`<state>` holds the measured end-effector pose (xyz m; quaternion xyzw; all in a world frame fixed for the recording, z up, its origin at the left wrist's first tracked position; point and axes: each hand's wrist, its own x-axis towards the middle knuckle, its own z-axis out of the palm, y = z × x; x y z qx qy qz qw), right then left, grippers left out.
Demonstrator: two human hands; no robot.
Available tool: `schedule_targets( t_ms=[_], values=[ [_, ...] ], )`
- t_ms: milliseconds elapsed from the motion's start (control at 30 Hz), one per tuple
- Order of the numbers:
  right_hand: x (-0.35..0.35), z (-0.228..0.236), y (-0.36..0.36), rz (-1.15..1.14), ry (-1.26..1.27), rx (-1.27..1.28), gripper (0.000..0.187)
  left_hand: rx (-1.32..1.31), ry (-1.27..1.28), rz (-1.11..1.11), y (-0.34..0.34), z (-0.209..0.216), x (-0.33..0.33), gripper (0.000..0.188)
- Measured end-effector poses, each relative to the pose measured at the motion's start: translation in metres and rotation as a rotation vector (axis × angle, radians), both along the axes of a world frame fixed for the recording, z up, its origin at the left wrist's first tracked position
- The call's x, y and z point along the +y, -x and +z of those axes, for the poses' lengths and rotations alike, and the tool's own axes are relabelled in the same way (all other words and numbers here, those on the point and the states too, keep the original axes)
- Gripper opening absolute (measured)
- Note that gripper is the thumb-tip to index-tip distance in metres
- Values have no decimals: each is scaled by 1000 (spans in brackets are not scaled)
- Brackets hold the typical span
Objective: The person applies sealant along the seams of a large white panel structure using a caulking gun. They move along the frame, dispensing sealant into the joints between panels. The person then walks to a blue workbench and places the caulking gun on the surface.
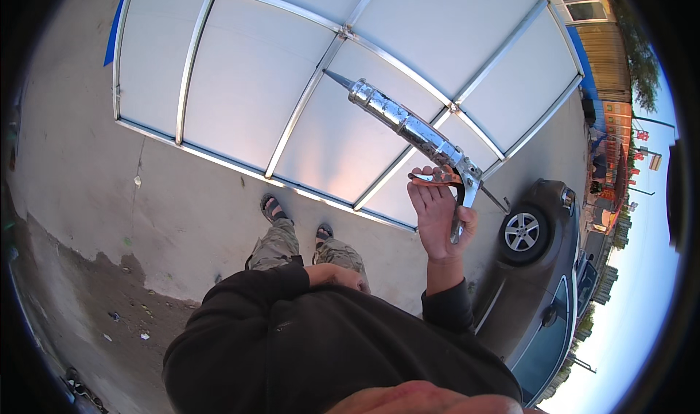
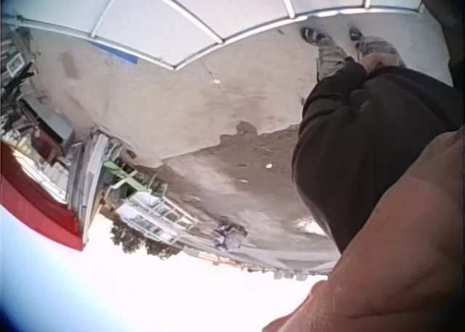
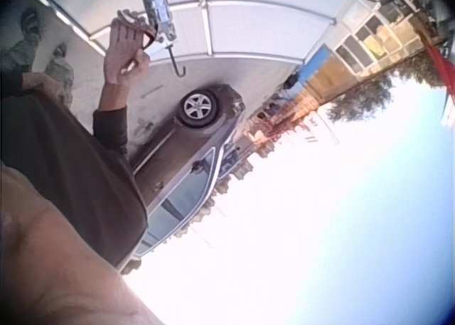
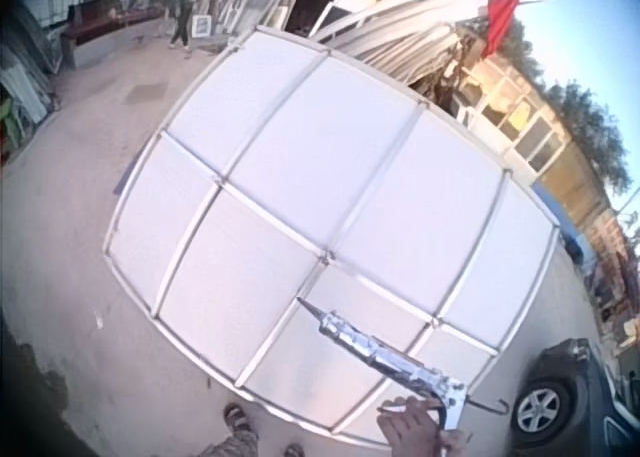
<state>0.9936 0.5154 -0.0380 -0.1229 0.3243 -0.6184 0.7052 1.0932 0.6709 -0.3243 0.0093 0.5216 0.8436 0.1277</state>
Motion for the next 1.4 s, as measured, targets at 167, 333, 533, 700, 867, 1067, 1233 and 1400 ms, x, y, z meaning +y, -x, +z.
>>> schedule_targets(
  t_ms=[167, 333, 533, 700, 867, 1067, 1233, 1400],
  values=[
    [3, 9, 3, -24, 87, -16, 78, 4, -113, 40, -40, 46, -44, 42],
    [2, 34, 12, -87, 210, 10, 82, -241, -508, 673, -98, 36, -65, 46],
    [-30, 59, 29, -162, 381, 76, 83, -742, 220, 1105, -218, -19, -69, 26],
    [-68, 64, 39, -110, 440, 32, 84, -614, 295, 1398, -183, 50, -190, 33],
    [-99, 64, 49, 26, 455, -118, 85, 118, 75, 1648, -93, 214, -373, 54],
    [-113, 49, 67, 53, 473, -396, 85, 554, -462, 1617, -57, 344, -468, 48],
    [-116, 34, 86, 53, 498, -495, 84, 564, -606, 1579, -28, 351, -475, 41],
    [-124, 22, 98, 30, 482, -555, 84, 612, -558, 1570, -11, 344, -490, 40]
  ],
)
